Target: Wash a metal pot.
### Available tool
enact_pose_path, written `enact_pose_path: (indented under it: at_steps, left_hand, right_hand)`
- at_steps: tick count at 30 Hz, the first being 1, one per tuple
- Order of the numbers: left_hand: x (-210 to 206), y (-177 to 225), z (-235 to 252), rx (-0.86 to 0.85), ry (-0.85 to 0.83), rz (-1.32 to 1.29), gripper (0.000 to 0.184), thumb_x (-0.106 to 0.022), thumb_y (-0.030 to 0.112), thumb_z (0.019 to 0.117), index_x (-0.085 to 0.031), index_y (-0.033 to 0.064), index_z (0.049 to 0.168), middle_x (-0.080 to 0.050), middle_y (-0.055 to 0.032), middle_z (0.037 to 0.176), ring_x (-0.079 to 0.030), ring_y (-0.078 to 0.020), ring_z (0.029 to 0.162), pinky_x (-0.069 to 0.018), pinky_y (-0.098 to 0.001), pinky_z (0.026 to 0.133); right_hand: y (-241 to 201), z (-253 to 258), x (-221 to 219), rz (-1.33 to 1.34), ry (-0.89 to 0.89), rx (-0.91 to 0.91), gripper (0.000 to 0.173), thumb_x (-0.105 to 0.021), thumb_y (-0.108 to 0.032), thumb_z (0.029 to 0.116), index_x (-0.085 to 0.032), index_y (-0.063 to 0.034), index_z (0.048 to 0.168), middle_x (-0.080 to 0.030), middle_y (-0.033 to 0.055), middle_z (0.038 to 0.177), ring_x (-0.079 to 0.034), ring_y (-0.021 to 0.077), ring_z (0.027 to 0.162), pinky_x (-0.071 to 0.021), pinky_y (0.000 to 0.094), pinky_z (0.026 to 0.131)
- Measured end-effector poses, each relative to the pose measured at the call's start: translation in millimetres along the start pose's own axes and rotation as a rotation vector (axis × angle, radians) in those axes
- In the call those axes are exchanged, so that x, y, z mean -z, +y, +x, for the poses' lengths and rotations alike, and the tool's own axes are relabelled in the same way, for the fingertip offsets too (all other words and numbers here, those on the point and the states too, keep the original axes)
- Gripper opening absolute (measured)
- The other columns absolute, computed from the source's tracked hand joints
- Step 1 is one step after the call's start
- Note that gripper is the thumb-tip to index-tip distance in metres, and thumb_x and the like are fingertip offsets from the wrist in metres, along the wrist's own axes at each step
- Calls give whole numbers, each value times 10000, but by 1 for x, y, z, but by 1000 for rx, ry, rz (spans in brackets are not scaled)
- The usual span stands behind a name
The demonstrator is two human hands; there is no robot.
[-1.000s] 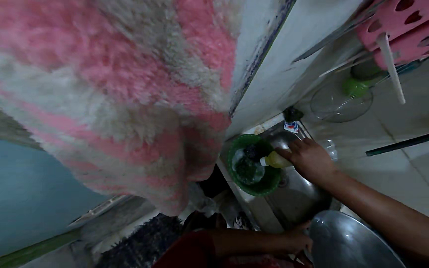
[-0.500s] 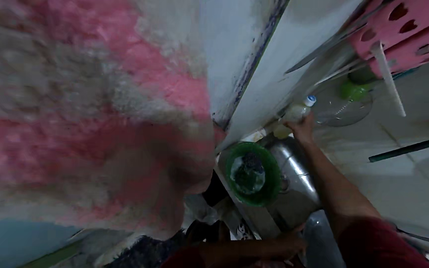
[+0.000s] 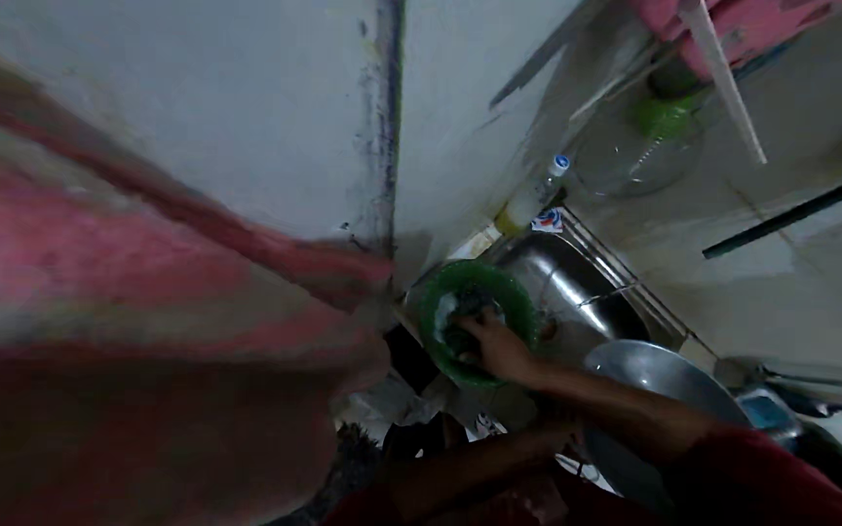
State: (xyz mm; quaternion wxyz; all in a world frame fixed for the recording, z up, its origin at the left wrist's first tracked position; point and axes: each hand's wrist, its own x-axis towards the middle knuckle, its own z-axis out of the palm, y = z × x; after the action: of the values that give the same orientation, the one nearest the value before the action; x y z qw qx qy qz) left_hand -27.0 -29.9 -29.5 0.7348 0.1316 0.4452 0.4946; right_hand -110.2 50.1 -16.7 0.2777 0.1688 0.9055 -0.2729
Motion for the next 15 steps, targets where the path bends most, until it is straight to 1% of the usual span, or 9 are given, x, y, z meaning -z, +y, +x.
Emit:
enact_pose_path:
  at_steps: [2,4,6,8,9,11,13,14,15]
  left_hand:
    - [-2,3,-2,18,24,4,300,-509,84,1055,-501,-48,1325,-582,-78,1031,-581,-96,847,-527,-278,775]
    - [-2,2,-4,47,43,3,275,-524,67,1046,-530,-50,1295,-600,-77,1036,-590,-88,853,-528,-269,786]
    - [-1,0,-9,31,42,-6,257,-527,12,1025,-531,-60,1272,-590,-70,1020,-576,-76,849,-513,-251,783]
    - [-1,1,-13,18,38,24,270,-522,-1,1024,-520,-70,1284,-580,-73,1045,-567,-69,875,-501,-238,802]
    - [-1,0,-14,14,38,55,283,-520,8,1030,-517,-67,1302,-587,-83,1085,-578,-71,914,-507,-240,828]
    - [-1,1,-13,11,34,105,342,-475,44,1062,-476,-71,1384,-590,-138,1210,-593,-109,1024,-509,-274,913]
    - [-5,-1,-7,8,50,-5,319,-429,84,1085,-446,-28,1383,-579,-87,1101,-601,-95,917,-538,-267,815]
    - [-6,-1,-3,11,50,-64,336,-429,81,1078,-426,-9,1402,-581,-83,1053,-604,-113,861,-543,-287,763]
    - [-6,0,-2,8,27,-109,430,-424,56,1060,-350,18,1482,-581,-110,1098,-621,-143,875,-559,-318,757]
  right_hand:
    - [-2,8,-14,2,3,64,572,-718,-192,943,-527,-165,1482,-435,281,1506,-553,432,1286,-487,549,1056]
    - [-4,17,-24,26,45,119,510,-742,-164,892,-617,-145,1386,-467,254,1462,-461,436,1340,-423,559,1099]
    - [-8,22,-27,8,20,116,546,-717,-93,889,-589,-172,1414,-350,246,1573,-369,479,1406,-396,603,1108]
    - [-13,24,-26,43,-29,89,596,-645,11,930,-520,-174,1483,-318,261,1597,-418,486,1395,-432,612,1093]
    - [-14,24,-22,80,-40,67,541,-596,-23,983,-500,-162,1496,-380,262,1564,-495,458,1352,-461,590,1076]
    - [-15,19,-8,233,-32,-4,443,-546,-248,1074,-507,-88,1486,-559,264,1422,-582,418,1279,-457,584,1075]
    - [-6,2,11,476,31,-91,530,-567,-439,1046,-609,-12,1357,-651,262,1269,-625,388,1192,-458,588,1053]
    - [1,-14,26,609,55,-123,548,-596,-458,1027,-620,-2,1331,-661,242,1246,-633,352,1165,-473,559,1038]
    - [11,-36,41,752,72,-135,513,-625,-411,1018,-601,-22,1352,-663,199,1243,-640,287,1130,-504,494,1009]
